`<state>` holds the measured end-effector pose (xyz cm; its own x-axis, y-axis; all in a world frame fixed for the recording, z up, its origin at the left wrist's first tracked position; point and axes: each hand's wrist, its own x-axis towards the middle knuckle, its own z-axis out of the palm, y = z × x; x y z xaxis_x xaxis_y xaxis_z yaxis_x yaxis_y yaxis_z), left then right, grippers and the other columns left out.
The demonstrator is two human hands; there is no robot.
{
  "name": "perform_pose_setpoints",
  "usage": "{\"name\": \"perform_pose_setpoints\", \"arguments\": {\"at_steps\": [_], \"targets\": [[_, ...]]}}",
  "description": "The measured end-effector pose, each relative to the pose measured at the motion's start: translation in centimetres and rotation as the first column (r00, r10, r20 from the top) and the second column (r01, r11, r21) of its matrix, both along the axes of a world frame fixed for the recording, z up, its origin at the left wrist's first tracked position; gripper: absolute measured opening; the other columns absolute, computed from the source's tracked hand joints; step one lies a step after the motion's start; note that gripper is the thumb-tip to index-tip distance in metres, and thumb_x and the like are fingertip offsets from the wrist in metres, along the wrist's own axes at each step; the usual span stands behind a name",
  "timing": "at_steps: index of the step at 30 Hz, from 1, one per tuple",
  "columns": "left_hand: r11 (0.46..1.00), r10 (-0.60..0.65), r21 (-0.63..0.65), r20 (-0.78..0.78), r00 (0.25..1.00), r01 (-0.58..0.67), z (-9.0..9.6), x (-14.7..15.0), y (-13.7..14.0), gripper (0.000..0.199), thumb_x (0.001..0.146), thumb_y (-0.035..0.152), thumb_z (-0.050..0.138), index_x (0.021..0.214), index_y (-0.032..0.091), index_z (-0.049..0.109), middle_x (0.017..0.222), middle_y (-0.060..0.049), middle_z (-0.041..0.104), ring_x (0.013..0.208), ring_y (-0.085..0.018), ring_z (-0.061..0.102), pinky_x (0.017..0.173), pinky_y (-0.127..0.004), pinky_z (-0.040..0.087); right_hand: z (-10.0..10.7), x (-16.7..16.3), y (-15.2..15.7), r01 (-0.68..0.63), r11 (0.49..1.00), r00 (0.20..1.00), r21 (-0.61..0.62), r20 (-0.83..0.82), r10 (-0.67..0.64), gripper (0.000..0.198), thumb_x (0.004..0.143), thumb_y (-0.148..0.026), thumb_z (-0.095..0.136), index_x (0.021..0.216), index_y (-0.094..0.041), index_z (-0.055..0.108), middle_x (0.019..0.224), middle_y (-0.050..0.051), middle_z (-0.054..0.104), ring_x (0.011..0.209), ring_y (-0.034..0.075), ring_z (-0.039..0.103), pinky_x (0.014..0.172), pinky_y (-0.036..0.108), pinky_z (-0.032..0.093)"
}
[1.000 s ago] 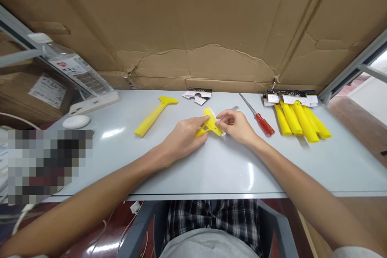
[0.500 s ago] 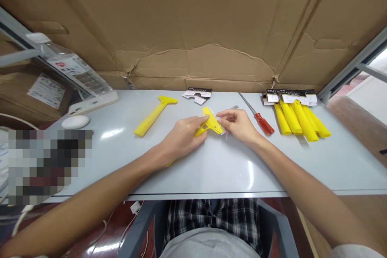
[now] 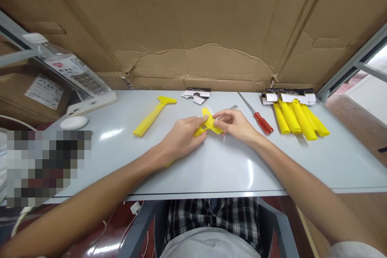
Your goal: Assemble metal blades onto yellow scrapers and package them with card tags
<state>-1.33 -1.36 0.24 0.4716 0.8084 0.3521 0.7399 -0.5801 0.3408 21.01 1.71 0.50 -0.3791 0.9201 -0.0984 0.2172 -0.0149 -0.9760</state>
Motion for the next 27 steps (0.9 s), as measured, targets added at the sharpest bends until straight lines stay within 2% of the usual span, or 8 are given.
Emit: {"name": "perform_pose_setpoints", "arguments": {"at_steps": [4, 8, 14, 16, 21, 27], "targets": [[1.000, -0.008, 0.016, 0.011, 1.000, 0.008, 0.02, -0.02, -0.01, 0.045, 0.092, 0.017, 0.061, 0.137, 0.013, 0.065, 0.108, -0.013, 0.077, 0.093, -0.026, 0.073, 0.085, -0.038, 0.057, -0.14, -0.04, -0.07, 0.023, 0.999, 0.998, -0.029, -0.054, -0.024, 0.059, 0.075, -0.046, 0.082, 0.121, -0.016, 0.061, 0.089, 0.006, 0.072, 0.075, 0.011, 0.067, 0.064, 0.024, 0.059], [0.999, -0.017, 0.046, 0.035, 0.999, 0.016, -0.04, -0.09, 0.03, 0.049, 0.091, 0.017, 0.063, 0.140, 0.015, 0.061, 0.109, -0.011, 0.077, 0.095, -0.025, 0.073, 0.085, -0.037, 0.056, -0.12, -0.14, -0.02, 0.068, 0.997, 0.995, -0.038, -0.065, -0.070, 0.059, 0.072, -0.040, 0.084, 0.121, -0.014, 0.062, 0.085, 0.004, 0.071, 0.070, 0.010, 0.066, 0.064, 0.023, 0.059], [1.000, -0.006, 0.019, 0.085, 0.996, 0.004, -0.04, -0.11, 0.00, 0.069, 0.087, 0.014, 0.065, 0.153, 0.020, 0.044, 0.105, -0.005, 0.077, 0.077, -0.019, 0.071, 0.073, -0.030, 0.054, 0.17, -0.37, -0.22, 0.062, 0.997, 0.996, -0.045, -0.059, -0.064, 0.059, 0.070, -0.035, 0.085, 0.121, -0.014, 0.062, 0.085, 0.004, 0.072, 0.064, 0.009, 0.065, 0.063, 0.021, 0.057], [1.000, -0.004, 0.020, 0.087, 0.996, 0.003, -0.03, -0.11, 0.01, 0.068, 0.087, 0.014, 0.066, 0.152, 0.020, 0.046, 0.107, -0.006, 0.077, 0.077, -0.019, 0.072, 0.074, -0.030, 0.054, 0.16, -0.40, -0.22, 0.054, 0.997, 0.997, -0.047, -0.059, -0.057, 0.058, 0.071, -0.034, 0.084, 0.121, -0.013, 0.062, 0.085, 0.004, 0.072, 0.064, 0.009, 0.065, 0.062, 0.021, 0.057], [0.998, -0.016, 0.069, 0.044, 0.999, 0.013, -0.06, -0.09, 0.10, 0.051, 0.088, 0.016, 0.066, 0.139, 0.016, 0.063, 0.106, -0.009, 0.078, 0.089, -0.023, 0.073, 0.080, -0.033, 0.056, -0.05, -0.32, 0.05, 0.044, 0.999, 0.998, -0.026, -0.052, -0.046, 0.061, 0.068, -0.035, 0.087, 0.120, -0.013, 0.063, 0.083, 0.004, 0.071, 0.064, 0.009, 0.064, 0.061, 0.021, 0.057], [0.997, -0.005, 0.082, 0.039, 0.999, 0.001, -0.10, 0.02, 0.08, 0.049, 0.088, 0.015, 0.066, 0.137, 0.013, 0.065, 0.110, -0.012, 0.078, 0.095, -0.026, 0.074, 0.084, -0.037, 0.057, -0.04, -0.36, -0.11, 0.062, 0.998, 0.998, 0.021, -0.021, -0.062, 0.062, 0.068, -0.040, 0.087, 0.119, -0.014, 0.064, 0.083, 0.004, 0.070, 0.064, 0.008, 0.064, 0.060, 0.019, 0.054]]}}
